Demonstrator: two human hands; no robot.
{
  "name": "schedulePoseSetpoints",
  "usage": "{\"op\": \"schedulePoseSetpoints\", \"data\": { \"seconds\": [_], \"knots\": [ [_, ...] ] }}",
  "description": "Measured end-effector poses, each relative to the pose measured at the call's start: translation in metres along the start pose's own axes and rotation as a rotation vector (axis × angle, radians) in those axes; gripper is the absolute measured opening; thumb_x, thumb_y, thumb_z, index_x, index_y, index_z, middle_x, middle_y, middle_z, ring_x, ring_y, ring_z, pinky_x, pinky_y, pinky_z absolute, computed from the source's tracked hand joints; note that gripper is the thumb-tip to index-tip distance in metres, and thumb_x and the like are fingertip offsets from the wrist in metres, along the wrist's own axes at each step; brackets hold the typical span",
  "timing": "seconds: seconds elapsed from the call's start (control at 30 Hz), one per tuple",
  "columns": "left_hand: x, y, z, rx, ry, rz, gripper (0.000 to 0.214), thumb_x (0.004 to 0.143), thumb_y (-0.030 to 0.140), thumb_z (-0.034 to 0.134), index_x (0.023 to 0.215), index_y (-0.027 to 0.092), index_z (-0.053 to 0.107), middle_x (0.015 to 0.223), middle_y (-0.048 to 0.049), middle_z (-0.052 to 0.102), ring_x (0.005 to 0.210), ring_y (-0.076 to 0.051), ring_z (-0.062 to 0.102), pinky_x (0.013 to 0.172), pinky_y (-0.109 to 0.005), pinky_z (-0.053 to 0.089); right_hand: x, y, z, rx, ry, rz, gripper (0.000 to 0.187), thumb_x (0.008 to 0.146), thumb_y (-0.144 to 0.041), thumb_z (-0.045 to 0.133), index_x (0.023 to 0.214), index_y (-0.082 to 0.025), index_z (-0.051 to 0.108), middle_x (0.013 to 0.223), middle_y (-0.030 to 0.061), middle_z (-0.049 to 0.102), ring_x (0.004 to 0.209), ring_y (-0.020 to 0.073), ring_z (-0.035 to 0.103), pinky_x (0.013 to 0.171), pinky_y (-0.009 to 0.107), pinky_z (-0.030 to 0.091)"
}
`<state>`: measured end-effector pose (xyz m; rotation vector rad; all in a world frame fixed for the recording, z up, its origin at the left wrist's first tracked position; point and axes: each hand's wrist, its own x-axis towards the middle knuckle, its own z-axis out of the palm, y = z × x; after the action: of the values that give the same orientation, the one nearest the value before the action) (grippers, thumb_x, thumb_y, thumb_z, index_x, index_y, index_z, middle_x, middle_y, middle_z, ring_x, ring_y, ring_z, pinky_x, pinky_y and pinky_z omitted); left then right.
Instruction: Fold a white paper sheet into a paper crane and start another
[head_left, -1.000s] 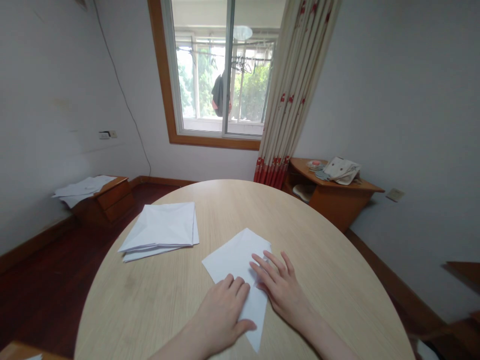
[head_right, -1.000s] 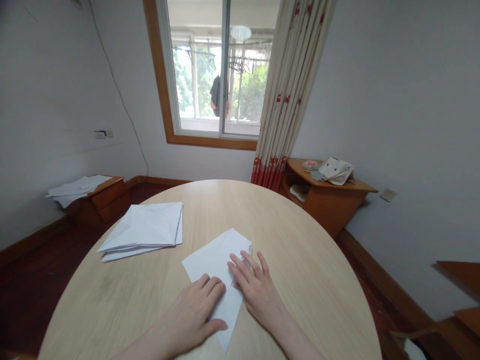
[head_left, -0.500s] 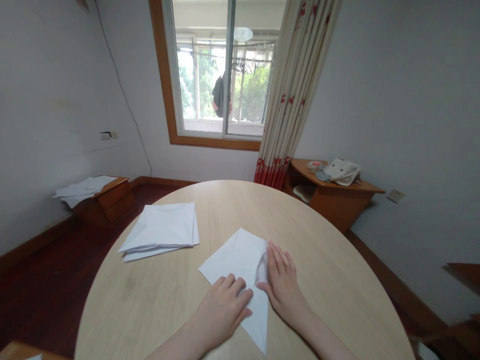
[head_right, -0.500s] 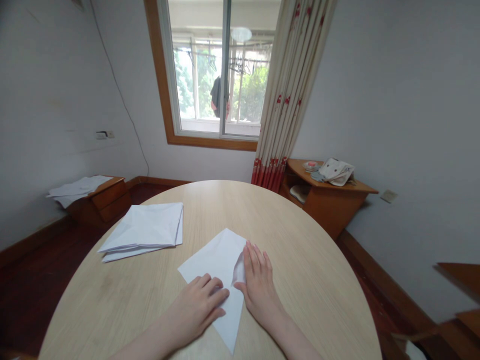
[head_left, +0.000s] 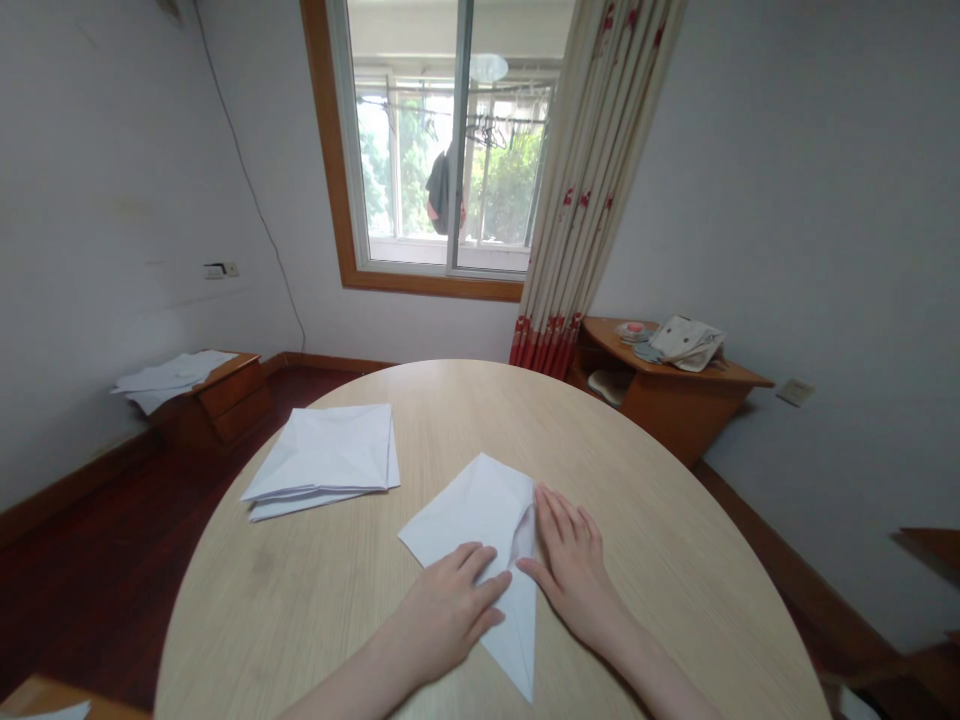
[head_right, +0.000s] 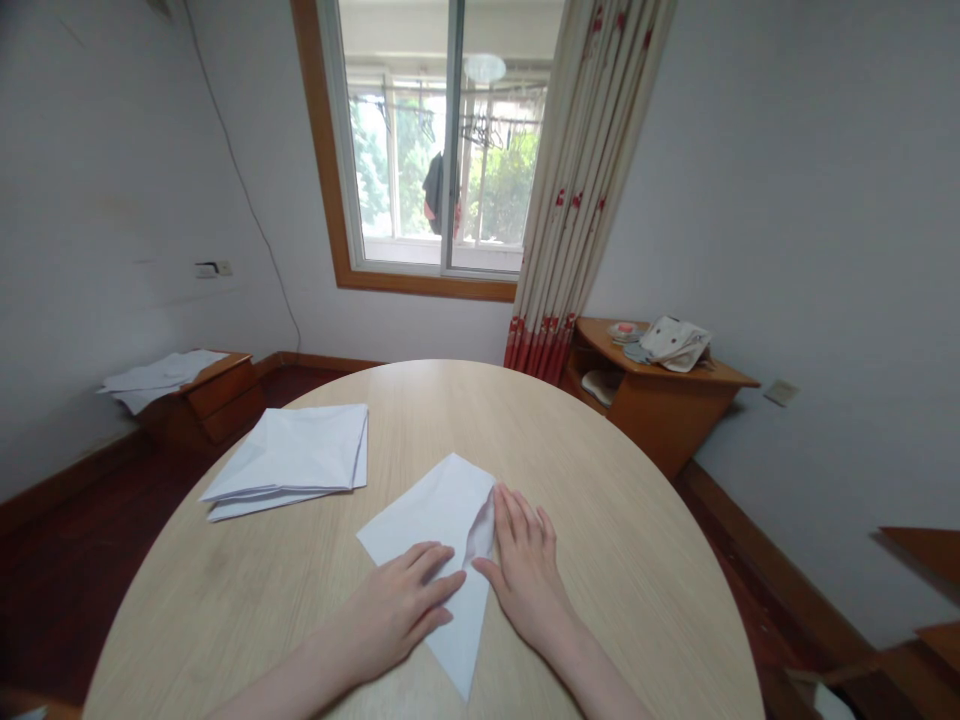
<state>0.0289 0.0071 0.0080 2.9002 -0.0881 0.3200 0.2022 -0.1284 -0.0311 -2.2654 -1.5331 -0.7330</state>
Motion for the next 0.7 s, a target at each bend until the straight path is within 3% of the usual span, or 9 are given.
{"op": "schedulePoseSetpoints", "data": {
  "seconds": [0.23, 0.47, 0.7],
  "knots": [
    [0.000, 0.001, -0.002, 0.000, -0.001, 0.004, 0.030, 0.094, 0.027, 0.052, 0.124, 0.024, 0.050, 0.125, -0.0081, 0.052, 0.116, -0.026, 0.046, 0.095, -0.041, 0.044, -0.005, 0.011, 0.006, -0.012, -0.061, 0.032, 0.070, 0.092, -0.040, 0.039, 0.149, -0.019, 0.004, 0.141, 0.0152, 0.043, 0.130, 0.0282, 0.038, 0.105, 0.050, 0.023],
    [0.001, -0.002, -0.005, 0.004, -0.007, 0.033, 0.041, 0.095, 0.030, 0.050, 0.135, 0.029, 0.042, 0.128, -0.0068, 0.051, 0.115, -0.026, 0.047, 0.096, -0.042, 0.042, -0.007, 0.013, 0.012, -0.005, -0.108, 0.039, 0.071, 0.091, -0.038, 0.042, 0.149, -0.019, 0.006, 0.140, 0.0152, 0.045, 0.128, 0.0280, 0.040, 0.104, 0.050, 0.025],
    [-0.001, -0.008, 0.007, -0.026, -0.018, 0.047, 0.042, 0.095, 0.025, 0.050, 0.136, 0.024, 0.043, 0.145, -0.0092, 0.039, 0.133, -0.027, 0.036, 0.105, -0.045, 0.038, -0.011, 0.012, 0.016, 0.044, -0.161, 0.059, 0.067, 0.092, -0.040, 0.039, 0.149, -0.021, 0.008, 0.141, 0.0151, 0.043, 0.128, 0.0277, 0.041, 0.103, 0.049, 0.029]
  ]
}}
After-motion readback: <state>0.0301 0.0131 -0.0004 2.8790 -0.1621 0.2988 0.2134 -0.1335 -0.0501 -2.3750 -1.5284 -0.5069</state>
